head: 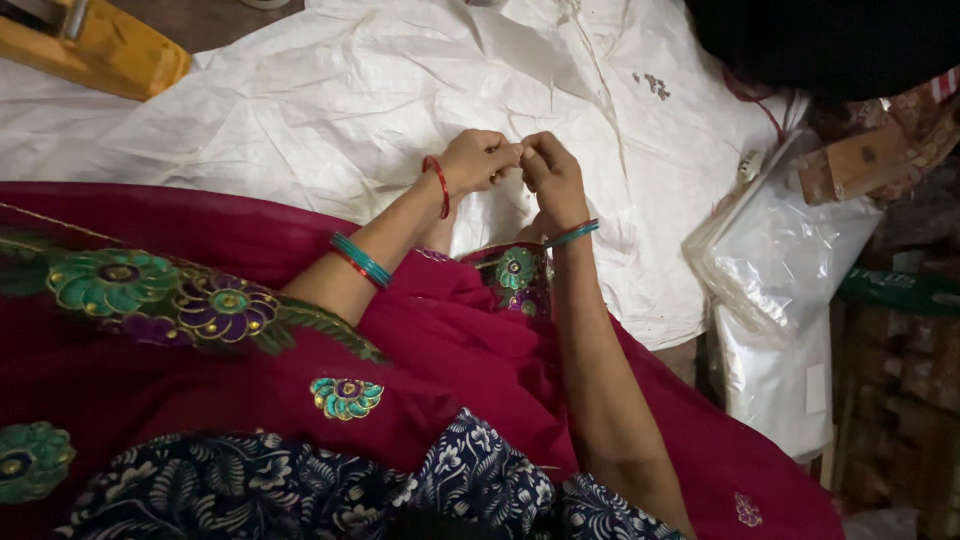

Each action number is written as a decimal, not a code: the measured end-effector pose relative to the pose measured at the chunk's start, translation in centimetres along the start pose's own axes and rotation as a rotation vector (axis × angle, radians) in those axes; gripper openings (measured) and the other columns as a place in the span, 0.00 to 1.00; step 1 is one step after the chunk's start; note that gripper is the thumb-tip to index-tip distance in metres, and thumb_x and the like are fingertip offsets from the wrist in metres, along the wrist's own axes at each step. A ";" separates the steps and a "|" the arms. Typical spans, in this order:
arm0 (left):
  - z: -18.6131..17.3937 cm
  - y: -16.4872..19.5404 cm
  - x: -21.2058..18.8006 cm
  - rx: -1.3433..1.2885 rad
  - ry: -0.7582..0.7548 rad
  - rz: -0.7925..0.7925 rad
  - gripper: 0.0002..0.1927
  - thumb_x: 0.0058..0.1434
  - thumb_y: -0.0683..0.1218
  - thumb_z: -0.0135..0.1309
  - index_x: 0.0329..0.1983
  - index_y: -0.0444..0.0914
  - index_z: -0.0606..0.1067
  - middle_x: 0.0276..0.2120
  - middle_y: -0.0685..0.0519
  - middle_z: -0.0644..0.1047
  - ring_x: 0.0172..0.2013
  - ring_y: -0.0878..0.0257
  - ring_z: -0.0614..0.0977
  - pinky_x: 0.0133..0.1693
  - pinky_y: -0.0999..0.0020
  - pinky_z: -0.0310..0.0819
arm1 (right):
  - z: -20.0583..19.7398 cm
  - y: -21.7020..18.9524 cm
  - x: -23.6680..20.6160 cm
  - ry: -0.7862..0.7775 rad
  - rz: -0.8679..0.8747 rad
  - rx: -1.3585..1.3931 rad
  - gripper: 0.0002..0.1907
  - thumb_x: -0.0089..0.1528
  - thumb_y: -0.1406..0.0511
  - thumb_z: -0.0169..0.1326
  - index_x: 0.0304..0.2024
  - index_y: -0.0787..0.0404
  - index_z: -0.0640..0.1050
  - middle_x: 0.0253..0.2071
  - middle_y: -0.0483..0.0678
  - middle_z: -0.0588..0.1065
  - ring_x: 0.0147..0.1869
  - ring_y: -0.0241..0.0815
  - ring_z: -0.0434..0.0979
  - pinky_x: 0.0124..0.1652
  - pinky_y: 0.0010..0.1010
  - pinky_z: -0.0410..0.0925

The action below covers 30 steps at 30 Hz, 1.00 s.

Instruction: The person sits on the floor and repeatedly picks up small metal components, then uses a small tool to manipulate and assemble them. The person handles the components one at a time, occasionally placing them on a white cloth or into a container.

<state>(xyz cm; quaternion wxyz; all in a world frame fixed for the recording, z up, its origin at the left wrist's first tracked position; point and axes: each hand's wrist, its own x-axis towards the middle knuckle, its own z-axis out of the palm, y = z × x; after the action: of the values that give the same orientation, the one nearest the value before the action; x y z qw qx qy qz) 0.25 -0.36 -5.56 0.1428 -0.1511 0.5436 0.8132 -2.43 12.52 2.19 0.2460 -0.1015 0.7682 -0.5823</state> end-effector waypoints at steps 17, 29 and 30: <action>0.5 -0.2 -0.3 0.181 0.120 0.094 0.15 0.63 0.51 0.59 0.29 0.35 0.79 0.21 0.56 0.78 0.20 0.71 0.75 0.23 0.74 0.69 | -1.7 0.1 0.2 0.126 -0.184 -0.067 0.08 0.61 0.77 0.50 0.40 0.64 0.77 0.31 0.38 0.69 0.33 0.27 0.61 0.33 0.21 0.56; 0.5 -0.2 -0.2 0.191 0.145 0.157 0.13 0.62 0.51 0.59 0.29 0.36 0.80 0.21 0.55 0.79 0.21 0.71 0.78 0.25 0.73 0.73 | -0.7 -0.3 0.0 0.090 -0.147 -0.151 0.11 0.60 0.77 0.49 0.42 0.63 0.78 0.30 0.39 0.72 0.33 0.28 0.67 0.33 0.21 0.61; 0.6 -0.3 -0.2 0.154 0.129 0.164 0.13 0.62 0.50 0.59 0.30 0.36 0.81 0.22 0.56 0.79 0.22 0.71 0.77 0.25 0.72 0.73 | -0.6 -0.3 0.0 0.049 -0.139 -0.235 0.12 0.59 0.76 0.50 0.43 0.62 0.78 0.28 0.40 0.72 0.32 0.28 0.68 0.33 0.21 0.63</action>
<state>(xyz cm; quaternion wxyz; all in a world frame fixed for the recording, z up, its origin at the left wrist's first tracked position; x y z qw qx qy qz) 0.55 0.28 -5.53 0.0517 -0.1465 0.6229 0.7667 -2.72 12.93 2.63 0.1726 -0.1685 0.8279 -0.5063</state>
